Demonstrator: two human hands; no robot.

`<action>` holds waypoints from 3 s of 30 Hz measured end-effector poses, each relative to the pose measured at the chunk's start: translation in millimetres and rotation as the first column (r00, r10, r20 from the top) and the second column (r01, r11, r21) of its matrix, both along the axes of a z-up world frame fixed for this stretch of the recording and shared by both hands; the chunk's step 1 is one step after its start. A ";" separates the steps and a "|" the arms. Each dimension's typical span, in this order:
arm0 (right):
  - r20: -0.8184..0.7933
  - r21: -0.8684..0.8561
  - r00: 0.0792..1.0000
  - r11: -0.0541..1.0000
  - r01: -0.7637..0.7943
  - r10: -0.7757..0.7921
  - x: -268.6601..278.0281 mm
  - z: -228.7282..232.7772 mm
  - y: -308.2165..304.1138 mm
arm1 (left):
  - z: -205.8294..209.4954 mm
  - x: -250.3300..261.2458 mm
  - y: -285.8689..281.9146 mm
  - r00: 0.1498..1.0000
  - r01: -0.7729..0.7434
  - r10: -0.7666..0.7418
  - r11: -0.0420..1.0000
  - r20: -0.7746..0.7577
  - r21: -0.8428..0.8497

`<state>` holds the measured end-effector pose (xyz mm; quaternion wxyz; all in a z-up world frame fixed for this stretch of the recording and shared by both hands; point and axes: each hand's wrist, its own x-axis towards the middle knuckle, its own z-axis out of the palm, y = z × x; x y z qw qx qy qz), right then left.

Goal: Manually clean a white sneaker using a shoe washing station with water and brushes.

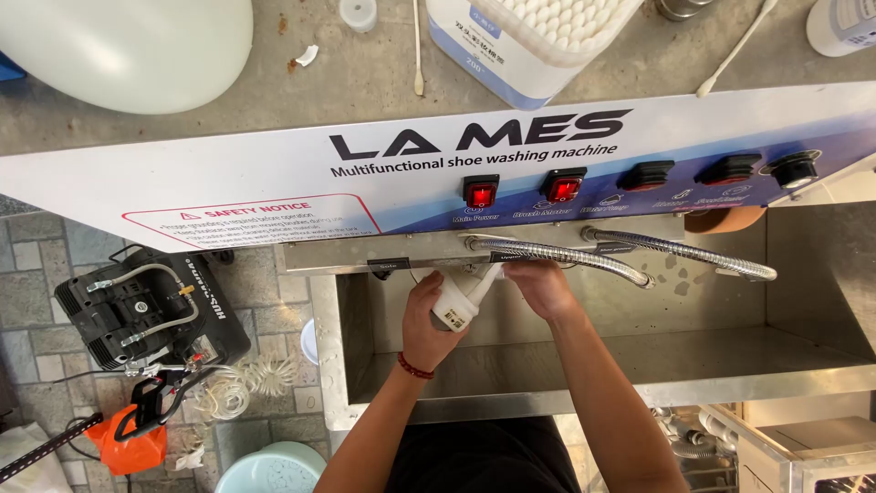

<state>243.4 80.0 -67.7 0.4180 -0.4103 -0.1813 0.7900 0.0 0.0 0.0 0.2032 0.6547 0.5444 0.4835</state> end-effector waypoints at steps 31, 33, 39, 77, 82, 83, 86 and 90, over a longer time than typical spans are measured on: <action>0.065 0.101 0.927 0.922 -0.374 0.369 -6.3 128.0 -21.9 | 103.1 -10.8 39.0 0.779 0.585 -0.626 0.708 0.033 -0.394; 0.274 0.210 0.937 0.938 -0.276 0.215 -3.0 137.0 -31.2 | 100.5 -8.4 28.8 0.714 0.685 -0.657 0.581 0.243 -0.441; -0.281 -0.055 0.810 0.851 0.523 -0.516 29.7 129.3 -73.9 | 66.4 -13.6 12.9 0.686 0.698 -0.260 0.497 0.680 -0.515; -0.129 -0.300 0.991 0.954 0.005 -0.046 -17.2 29.6 -35.5 | -64.3 59.3 80.5 -0.672 0.247 0.086 0.962 0.735 0.113; -0.047 -0.328 0.998 0.945 0.020 -0.037 -11.8 70.1 -52.4 | -6.4 56.9 68.8 -0.668 0.370 0.152 0.917 0.728 0.148; -0.062 -0.323 0.998 0.946 0.005 -0.026 -7.8 62.0 -53.0 | -36.8 52.5 64.6 -0.673 0.338 0.136 0.931 0.727 0.138; -0.113 -0.325 0.994 0.945 -0.032 -0.005 -0.8 35.6 -41.8 | -64.9 54.7 75.5 -0.442 0.320 0.111 0.947 0.890 0.040; -0.109 -0.386 0.993 0.923 0.000 -0.046 -20.5 47.2 -15.7 | -65.2 62.8 90.4 -0.728 0.178 0.013 0.969 0.685 0.172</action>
